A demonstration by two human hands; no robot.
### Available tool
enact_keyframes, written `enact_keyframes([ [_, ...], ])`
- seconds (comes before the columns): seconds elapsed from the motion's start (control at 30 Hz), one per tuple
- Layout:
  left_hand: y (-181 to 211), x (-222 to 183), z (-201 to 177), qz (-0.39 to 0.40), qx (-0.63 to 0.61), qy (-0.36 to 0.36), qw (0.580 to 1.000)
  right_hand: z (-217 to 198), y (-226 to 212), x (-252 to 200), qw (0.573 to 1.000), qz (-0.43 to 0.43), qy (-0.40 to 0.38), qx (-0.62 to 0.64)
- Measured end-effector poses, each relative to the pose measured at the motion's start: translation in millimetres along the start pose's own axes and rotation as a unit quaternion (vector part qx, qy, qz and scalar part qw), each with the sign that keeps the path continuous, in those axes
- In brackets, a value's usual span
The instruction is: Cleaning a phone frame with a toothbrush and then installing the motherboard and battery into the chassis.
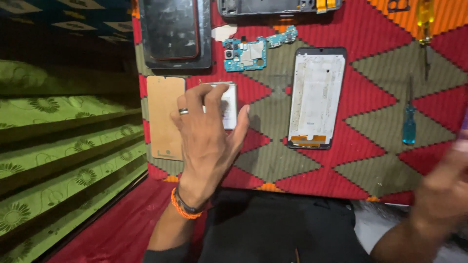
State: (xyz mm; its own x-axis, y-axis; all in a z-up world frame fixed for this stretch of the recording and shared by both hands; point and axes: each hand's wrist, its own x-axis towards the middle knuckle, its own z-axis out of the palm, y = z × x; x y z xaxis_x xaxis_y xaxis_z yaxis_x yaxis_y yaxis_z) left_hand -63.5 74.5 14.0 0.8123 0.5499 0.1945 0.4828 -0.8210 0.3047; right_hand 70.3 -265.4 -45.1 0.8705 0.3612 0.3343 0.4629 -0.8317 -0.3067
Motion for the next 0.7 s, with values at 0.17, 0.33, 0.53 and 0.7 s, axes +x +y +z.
enact_keyframes([
  [0.17,20,3,0,0.136,-0.093,-0.103,0.981,-4,-69,25,0.976,-0.029,-0.044,0.211],
  [0.33,53,-11,15,0.171,-0.095,-0.100,0.976,-5,-120,39,0.964,-0.036,-0.144,0.222],
  [0.53,67,-22,13,0.114,-0.165,-0.121,0.972,-7,-127,38,0.942,-0.015,-0.162,0.295],
  [0.7,73,-28,12,0.065,-0.229,-0.163,0.958,-8,-127,27,0.855,0.097,-0.197,0.471],
])
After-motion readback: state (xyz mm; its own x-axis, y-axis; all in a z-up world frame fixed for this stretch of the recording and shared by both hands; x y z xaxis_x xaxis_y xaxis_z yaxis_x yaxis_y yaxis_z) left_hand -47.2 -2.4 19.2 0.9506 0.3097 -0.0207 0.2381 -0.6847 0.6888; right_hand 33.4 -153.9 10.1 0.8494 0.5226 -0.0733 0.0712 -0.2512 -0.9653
